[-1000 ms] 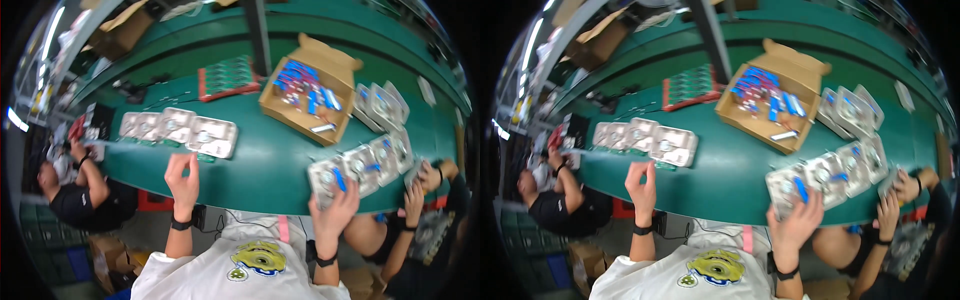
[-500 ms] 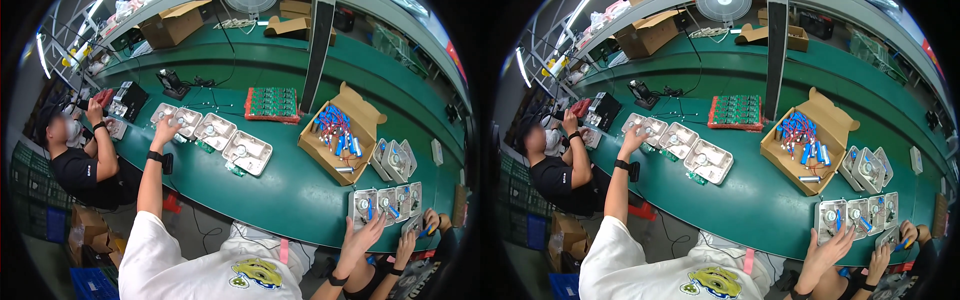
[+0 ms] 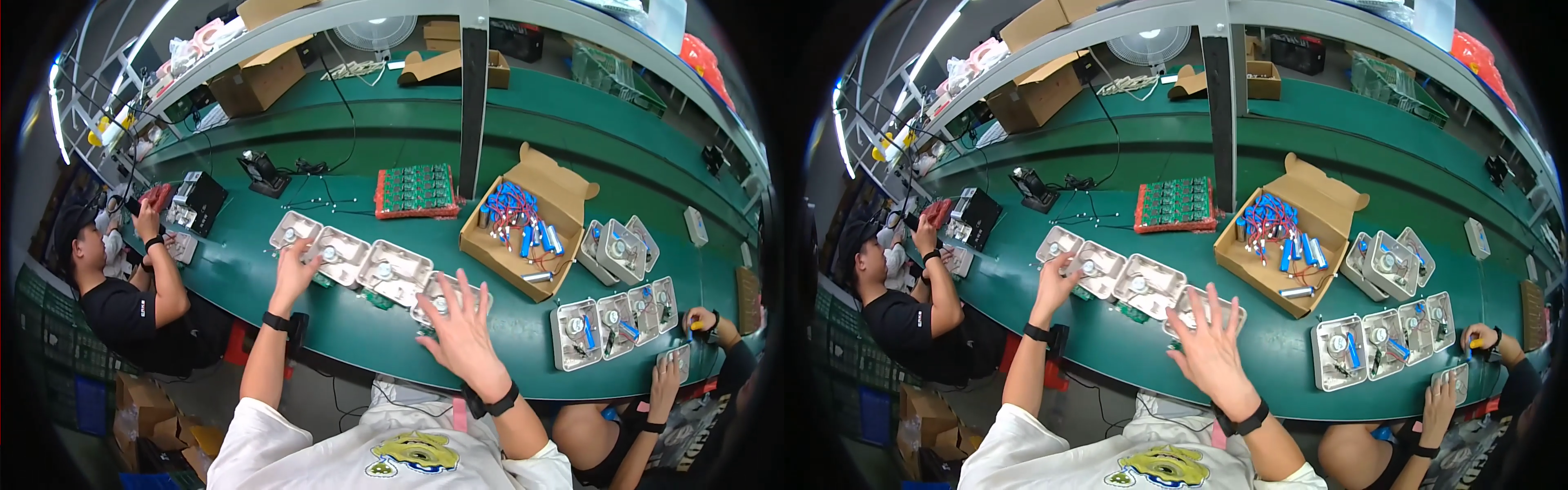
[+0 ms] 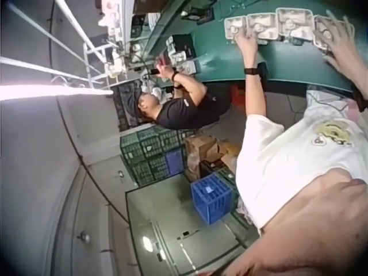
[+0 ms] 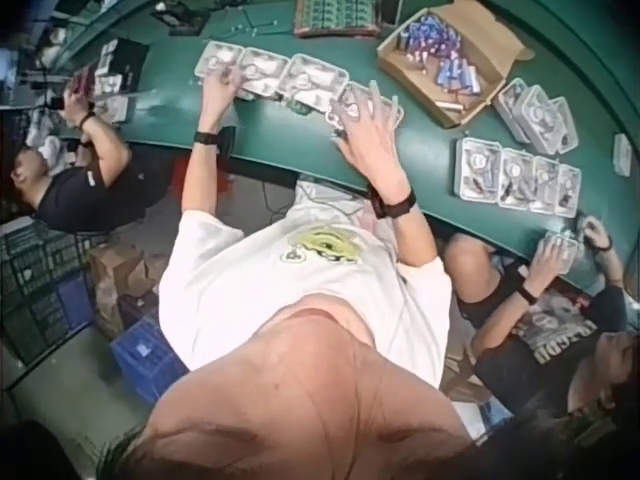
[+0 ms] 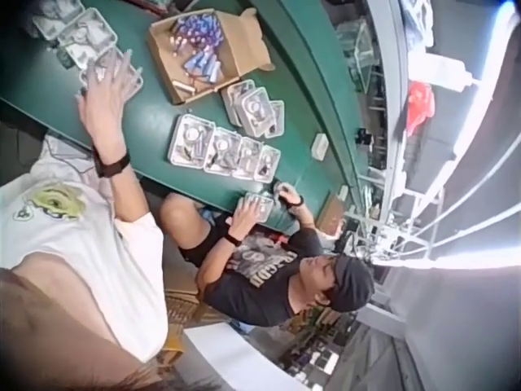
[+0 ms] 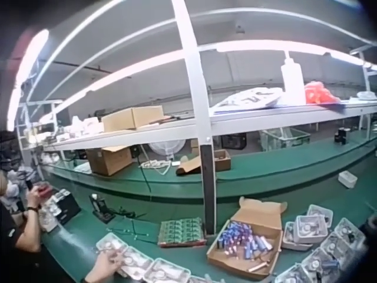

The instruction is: The person assembles electronic devices by hand, picking up a battery and a circuit board, connecting their wires, and placing them into a plastic housing. They repeat this process for several units, setting each assembled unit aside on the green workbench.

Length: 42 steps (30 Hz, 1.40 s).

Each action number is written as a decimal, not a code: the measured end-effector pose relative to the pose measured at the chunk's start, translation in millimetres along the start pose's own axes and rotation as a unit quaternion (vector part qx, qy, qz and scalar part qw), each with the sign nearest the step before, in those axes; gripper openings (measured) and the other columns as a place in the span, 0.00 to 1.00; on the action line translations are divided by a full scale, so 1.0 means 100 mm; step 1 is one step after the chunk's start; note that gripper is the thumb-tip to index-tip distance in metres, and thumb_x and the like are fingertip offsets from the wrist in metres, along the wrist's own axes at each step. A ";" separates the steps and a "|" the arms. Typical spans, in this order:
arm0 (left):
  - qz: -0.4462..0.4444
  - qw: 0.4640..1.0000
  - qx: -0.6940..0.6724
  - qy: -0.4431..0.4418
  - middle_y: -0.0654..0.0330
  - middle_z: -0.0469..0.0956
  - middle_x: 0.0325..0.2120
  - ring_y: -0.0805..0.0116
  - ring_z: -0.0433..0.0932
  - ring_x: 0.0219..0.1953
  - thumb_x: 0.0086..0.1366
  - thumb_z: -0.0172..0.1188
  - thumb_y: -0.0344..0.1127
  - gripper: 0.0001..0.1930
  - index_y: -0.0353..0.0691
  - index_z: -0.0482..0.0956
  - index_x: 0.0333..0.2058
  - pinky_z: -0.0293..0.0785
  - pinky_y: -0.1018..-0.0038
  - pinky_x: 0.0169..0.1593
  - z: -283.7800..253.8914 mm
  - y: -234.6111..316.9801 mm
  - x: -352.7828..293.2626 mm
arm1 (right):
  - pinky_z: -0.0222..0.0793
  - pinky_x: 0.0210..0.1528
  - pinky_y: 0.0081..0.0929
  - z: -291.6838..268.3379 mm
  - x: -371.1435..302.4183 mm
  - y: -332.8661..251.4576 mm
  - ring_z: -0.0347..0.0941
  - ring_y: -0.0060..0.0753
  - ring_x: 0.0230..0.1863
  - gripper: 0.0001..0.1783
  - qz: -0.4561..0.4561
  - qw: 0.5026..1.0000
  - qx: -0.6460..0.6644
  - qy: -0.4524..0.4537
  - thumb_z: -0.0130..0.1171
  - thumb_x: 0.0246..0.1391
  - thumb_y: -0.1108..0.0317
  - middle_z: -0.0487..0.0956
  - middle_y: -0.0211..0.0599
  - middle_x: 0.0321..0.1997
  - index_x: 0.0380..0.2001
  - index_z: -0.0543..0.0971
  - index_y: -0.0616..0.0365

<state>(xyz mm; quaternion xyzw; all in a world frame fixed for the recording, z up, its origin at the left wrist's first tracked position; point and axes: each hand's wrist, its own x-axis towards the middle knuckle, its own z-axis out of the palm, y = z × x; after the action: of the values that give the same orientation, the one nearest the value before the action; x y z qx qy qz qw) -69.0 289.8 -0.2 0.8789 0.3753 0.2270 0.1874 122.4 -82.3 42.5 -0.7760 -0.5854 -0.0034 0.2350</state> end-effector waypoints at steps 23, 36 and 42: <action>0.019 0.999 -0.031 -0.031 0.46 0.89 0.38 0.47 0.88 0.37 0.63 0.68 0.36 0.14 0.33 0.89 0.43 0.82 0.60 0.44 0.22 0.95 -0.45 | 0.45 0.78 0.72 -0.39 -1.01 0.27 0.48 0.70 0.81 0.57 0.152 0.988 -0.007 -0.040 0.83 0.42 0.54 0.52 0.62 0.82 0.76 0.67 0.48; 0.120 0.989 0.049 -0.066 0.49 0.86 0.40 0.51 0.84 0.42 0.60 0.71 0.25 0.09 0.29 0.86 0.39 0.79 0.62 0.49 -0.19 0.62 -0.94 | 0.55 0.76 0.61 -0.24 -1.15 0.35 0.52 0.69 0.79 0.58 0.196 0.980 0.036 0.008 0.82 0.43 0.64 0.53 0.59 0.81 0.76 0.62 0.54; 0.129 0.988 0.041 0.069 0.49 0.84 0.36 0.46 0.82 0.42 0.58 0.72 0.21 0.08 0.30 0.84 0.36 0.78 0.59 0.48 -0.21 0.76 -1.14 | 0.55 0.76 0.61 -0.29 -1.20 0.28 0.52 0.70 0.79 0.60 0.227 0.974 0.015 0.008 0.83 0.43 0.62 0.54 0.59 0.81 0.78 0.60 0.54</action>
<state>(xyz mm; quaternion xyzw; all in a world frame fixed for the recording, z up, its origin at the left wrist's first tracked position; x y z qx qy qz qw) -107.2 159.1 25.5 0.9090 0.2803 0.2939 0.0938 118.3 -208.1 24.5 -0.8847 -0.3924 0.0525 0.2463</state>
